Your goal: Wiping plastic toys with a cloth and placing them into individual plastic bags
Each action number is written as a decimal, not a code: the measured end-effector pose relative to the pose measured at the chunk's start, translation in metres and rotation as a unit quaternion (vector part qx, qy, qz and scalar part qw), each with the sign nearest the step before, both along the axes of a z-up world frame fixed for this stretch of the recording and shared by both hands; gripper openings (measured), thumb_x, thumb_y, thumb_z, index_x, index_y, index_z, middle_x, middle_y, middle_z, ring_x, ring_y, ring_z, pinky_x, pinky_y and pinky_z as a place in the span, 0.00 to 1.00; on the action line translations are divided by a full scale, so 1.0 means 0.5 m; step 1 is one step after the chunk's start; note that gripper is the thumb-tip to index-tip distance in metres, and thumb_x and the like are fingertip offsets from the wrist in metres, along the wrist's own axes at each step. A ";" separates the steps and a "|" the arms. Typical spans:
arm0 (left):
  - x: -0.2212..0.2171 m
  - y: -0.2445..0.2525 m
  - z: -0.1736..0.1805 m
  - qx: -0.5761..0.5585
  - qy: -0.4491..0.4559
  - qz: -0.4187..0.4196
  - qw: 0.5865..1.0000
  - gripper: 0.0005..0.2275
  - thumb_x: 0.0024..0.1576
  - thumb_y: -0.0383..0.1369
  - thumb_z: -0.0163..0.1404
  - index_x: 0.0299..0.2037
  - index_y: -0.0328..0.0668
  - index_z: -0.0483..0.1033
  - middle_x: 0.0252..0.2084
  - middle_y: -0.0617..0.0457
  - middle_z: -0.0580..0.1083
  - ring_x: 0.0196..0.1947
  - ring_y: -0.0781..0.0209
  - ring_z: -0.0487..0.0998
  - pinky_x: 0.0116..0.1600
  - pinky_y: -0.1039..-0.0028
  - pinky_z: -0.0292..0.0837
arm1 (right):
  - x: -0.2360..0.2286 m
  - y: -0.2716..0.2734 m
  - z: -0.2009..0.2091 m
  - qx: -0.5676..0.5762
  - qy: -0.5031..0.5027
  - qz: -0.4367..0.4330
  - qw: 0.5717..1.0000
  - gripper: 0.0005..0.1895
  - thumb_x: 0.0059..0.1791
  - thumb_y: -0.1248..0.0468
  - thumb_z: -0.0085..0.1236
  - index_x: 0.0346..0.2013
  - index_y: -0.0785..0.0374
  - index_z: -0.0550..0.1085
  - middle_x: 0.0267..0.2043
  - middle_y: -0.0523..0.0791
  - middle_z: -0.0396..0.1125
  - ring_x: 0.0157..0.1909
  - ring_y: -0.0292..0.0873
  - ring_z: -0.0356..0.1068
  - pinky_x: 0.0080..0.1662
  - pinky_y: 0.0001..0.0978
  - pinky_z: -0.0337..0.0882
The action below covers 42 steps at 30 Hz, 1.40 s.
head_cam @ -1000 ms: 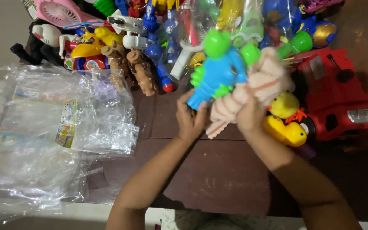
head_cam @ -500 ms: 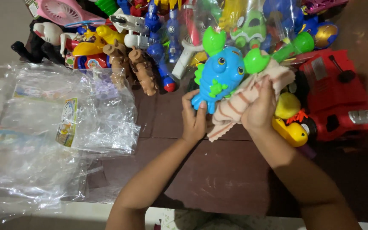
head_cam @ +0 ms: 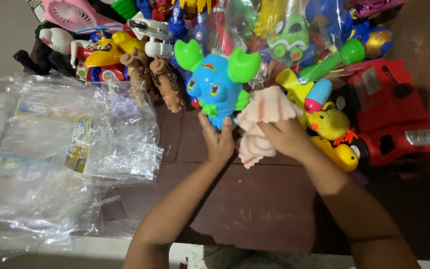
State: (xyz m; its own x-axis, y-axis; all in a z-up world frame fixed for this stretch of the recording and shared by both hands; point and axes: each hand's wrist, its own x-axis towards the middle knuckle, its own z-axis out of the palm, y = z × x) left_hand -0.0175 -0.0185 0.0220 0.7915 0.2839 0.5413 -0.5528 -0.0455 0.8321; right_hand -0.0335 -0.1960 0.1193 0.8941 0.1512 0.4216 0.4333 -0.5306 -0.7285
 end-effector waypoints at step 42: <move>0.002 -0.008 0.055 0.282 -0.068 -0.057 0.955 0.23 0.64 0.50 0.42 0.64 0.46 0.68 0.52 0.52 0.72 0.55 0.50 0.74 0.61 0.53 0.53 | 0.167 -0.097 -0.034 0.090 0.152 -0.396 0.901 0.19 0.47 0.30 0.59 0.45 0.31 0.76 0.42 0.26 0.73 0.50 0.36 0.74 0.58 0.32 0.67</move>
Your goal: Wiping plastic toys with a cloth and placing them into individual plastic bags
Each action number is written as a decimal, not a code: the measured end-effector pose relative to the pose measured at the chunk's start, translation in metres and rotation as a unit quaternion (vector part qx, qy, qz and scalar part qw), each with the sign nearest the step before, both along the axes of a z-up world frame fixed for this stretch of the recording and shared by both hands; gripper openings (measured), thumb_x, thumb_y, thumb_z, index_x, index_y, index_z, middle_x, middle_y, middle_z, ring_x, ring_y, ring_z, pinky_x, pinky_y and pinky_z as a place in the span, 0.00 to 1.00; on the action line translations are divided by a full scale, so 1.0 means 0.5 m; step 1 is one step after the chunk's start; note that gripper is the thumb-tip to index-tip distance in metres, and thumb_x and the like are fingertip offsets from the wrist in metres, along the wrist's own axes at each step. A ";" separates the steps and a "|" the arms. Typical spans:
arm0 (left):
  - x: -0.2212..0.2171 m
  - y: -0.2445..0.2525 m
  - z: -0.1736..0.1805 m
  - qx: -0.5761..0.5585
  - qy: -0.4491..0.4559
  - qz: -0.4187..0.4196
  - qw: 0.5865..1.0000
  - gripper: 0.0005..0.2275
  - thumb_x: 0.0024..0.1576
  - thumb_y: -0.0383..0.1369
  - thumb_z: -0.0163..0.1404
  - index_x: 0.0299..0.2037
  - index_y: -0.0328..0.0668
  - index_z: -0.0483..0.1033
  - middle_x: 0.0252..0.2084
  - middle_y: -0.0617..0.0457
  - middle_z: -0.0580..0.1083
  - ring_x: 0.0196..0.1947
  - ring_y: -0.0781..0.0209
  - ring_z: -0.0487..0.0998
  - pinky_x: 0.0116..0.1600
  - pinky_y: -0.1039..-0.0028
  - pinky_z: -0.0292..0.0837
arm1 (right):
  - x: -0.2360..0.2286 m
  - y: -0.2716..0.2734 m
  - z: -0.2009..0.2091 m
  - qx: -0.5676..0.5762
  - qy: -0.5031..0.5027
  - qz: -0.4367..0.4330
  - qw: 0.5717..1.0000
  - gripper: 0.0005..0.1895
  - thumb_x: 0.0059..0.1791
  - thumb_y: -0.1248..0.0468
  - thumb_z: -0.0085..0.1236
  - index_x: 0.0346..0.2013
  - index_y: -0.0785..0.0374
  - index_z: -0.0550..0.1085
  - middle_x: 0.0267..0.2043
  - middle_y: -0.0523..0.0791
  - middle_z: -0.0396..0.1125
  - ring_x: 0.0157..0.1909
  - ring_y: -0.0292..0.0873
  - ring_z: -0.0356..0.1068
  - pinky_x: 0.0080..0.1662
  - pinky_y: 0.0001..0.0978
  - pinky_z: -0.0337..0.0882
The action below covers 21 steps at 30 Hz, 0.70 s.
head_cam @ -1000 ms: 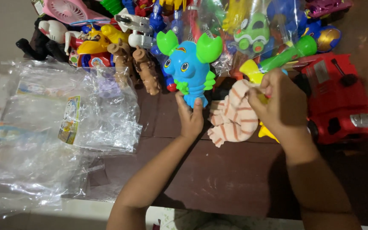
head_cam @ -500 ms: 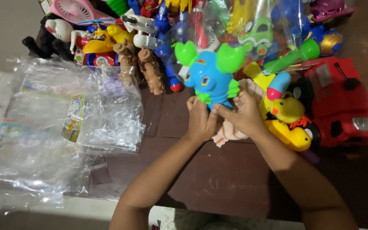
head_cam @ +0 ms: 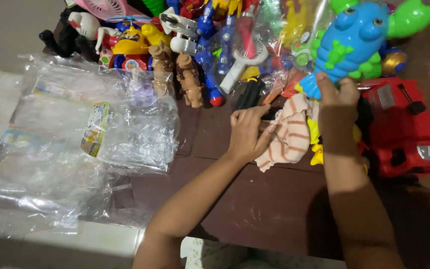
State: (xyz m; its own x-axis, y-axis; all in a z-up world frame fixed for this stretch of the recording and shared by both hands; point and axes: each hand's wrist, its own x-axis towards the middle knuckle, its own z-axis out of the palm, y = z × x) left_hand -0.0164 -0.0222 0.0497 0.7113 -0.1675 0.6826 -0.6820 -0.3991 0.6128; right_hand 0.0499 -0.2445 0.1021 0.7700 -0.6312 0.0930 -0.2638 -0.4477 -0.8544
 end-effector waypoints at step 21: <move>-0.037 0.022 0.083 0.035 -0.004 -0.001 0.999 0.10 0.62 0.38 0.47 0.45 0.43 0.77 0.43 0.53 0.73 0.43 0.55 0.70 0.59 0.60 0.55 | 0.006 0.014 0.052 0.154 -0.267 0.184 0.933 0.06 0.56 0.68 0.60 0.47 0.68 0.77 0.41 0.41 0.73 0.37 0.29 0.68 0.42 0.18 0.73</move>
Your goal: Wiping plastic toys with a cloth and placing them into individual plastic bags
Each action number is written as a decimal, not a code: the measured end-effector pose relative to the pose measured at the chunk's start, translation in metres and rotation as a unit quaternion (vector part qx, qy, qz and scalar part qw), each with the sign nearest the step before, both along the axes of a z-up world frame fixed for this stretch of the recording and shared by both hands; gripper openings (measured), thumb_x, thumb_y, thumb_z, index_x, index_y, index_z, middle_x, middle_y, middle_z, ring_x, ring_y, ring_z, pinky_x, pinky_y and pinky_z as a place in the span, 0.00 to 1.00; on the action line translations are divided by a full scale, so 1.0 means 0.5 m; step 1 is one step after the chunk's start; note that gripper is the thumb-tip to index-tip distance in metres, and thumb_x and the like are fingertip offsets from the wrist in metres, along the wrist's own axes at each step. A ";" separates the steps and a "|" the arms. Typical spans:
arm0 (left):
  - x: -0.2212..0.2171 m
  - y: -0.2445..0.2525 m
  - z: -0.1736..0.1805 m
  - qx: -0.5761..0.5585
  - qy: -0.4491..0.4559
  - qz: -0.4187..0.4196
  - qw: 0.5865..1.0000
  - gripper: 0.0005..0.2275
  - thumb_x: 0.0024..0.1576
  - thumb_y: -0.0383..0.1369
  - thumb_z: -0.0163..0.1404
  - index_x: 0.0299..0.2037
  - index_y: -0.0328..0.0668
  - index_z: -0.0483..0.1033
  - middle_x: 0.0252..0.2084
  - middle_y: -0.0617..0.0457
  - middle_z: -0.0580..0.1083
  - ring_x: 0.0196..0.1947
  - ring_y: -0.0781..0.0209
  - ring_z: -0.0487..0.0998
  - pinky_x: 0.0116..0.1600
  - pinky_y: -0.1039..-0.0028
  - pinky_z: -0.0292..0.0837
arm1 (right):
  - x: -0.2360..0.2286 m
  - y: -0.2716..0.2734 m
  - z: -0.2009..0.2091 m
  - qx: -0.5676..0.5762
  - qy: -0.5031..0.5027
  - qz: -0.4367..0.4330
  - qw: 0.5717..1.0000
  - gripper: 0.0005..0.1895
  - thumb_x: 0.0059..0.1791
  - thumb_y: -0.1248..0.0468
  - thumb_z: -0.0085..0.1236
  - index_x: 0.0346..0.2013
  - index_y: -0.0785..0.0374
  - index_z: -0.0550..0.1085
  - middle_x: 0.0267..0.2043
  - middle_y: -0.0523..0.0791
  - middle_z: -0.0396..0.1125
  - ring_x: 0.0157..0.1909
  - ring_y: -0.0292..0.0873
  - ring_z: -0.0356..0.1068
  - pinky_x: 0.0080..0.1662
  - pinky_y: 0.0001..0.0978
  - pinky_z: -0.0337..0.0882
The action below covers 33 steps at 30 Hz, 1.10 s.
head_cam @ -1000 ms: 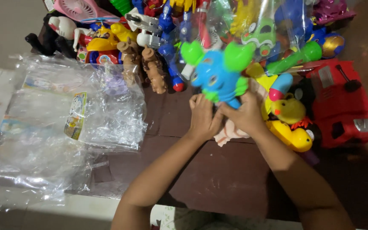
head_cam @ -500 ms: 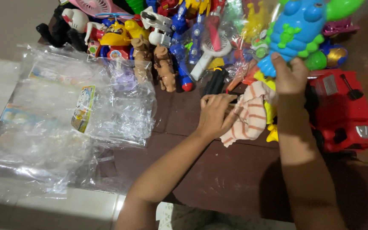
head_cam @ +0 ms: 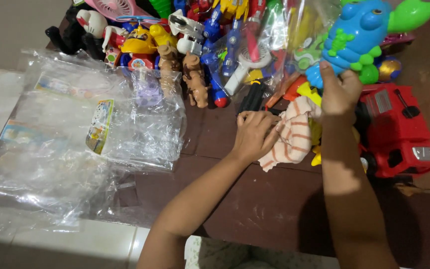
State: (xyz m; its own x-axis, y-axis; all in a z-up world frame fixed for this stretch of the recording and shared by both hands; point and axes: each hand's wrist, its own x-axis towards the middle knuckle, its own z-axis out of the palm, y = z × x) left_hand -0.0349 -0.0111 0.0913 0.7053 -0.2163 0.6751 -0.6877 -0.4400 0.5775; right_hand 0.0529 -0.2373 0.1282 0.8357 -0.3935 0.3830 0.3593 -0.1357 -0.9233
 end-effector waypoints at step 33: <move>0.474 0.014 0.119 -0.282 0.185 -0.262 0.904 0.17 0.56 0.17 0.58 0.54 0.35 0.72 0.33 0.57 0.72 0.33 0.67 0.75 0.43 0.79 0.78 | -0.051 -0.212 0.279 -0.172 -0.211 0.118 0.955 0.19 0.66 0.84 0.49 0.62 0.70 0.52 0.62 0.58 0.55 0.57 0.54 0.63 0.63 0.46 0.73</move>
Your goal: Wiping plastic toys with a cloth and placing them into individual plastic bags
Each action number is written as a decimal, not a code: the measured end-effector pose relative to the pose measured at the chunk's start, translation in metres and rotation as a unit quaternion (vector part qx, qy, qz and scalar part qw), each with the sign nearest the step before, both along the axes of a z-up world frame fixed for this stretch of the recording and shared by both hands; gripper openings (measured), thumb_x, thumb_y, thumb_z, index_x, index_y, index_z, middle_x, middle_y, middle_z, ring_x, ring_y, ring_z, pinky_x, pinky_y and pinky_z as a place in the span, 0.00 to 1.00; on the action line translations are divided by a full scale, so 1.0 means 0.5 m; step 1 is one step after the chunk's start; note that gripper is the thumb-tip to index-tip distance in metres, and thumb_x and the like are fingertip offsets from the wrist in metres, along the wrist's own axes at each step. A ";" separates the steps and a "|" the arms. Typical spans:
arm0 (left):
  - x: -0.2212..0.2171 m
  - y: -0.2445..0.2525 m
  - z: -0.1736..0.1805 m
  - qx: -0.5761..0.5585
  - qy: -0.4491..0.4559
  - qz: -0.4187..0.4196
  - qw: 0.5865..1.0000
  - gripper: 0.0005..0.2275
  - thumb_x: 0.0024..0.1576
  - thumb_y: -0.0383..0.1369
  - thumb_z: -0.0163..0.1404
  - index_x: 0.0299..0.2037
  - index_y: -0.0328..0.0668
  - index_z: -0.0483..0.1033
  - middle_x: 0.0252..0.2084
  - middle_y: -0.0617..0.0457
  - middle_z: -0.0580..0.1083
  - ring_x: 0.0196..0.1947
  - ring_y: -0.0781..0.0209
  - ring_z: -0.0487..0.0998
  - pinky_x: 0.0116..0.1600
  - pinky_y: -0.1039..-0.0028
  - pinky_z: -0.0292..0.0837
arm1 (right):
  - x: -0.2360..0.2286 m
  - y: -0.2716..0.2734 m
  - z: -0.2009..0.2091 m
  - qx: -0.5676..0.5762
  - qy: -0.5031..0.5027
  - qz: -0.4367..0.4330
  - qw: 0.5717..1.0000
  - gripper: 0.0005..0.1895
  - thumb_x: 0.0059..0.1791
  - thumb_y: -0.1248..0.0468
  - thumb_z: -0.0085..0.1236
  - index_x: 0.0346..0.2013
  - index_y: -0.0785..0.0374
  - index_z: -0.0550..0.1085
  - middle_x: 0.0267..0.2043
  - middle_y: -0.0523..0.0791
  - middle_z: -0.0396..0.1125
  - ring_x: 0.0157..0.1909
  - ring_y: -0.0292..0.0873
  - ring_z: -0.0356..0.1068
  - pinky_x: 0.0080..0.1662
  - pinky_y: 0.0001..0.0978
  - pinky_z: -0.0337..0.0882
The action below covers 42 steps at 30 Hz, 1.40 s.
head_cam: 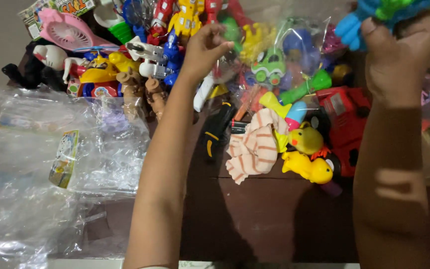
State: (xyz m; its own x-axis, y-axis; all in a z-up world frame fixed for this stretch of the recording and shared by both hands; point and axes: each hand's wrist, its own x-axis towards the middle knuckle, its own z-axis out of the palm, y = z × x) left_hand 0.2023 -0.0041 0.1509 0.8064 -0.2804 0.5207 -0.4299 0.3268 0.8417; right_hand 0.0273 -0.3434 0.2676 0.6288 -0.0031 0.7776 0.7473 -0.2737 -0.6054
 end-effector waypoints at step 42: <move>-0.309 0.016 -0.046 -0.086 0.345 -0.008 0.934 0.16 0.56 0.27 0.56 0.53 0.23 0.76 0.42 0.37 0.80 0.39 0.49 0.83 0.47 0.73 0.81 | -0.229 0.107 -0.048 -0.170 0.267 -0.113 0.942 0.25 0.48 0.75 0.58 0.60 0.77 0.66 0.43 0.54 0.72 0.38 0.45 0.71 0.41 0.32 0.69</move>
State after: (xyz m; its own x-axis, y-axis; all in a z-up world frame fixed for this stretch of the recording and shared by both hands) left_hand 0.0480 0.0037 0.1279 0.9633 -0.2549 -0.0838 0.2024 0.4851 0.8507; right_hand -0.0871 -0.2897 0.2436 0.9439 0.0089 0.3302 0.2602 -0.6358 -0.7267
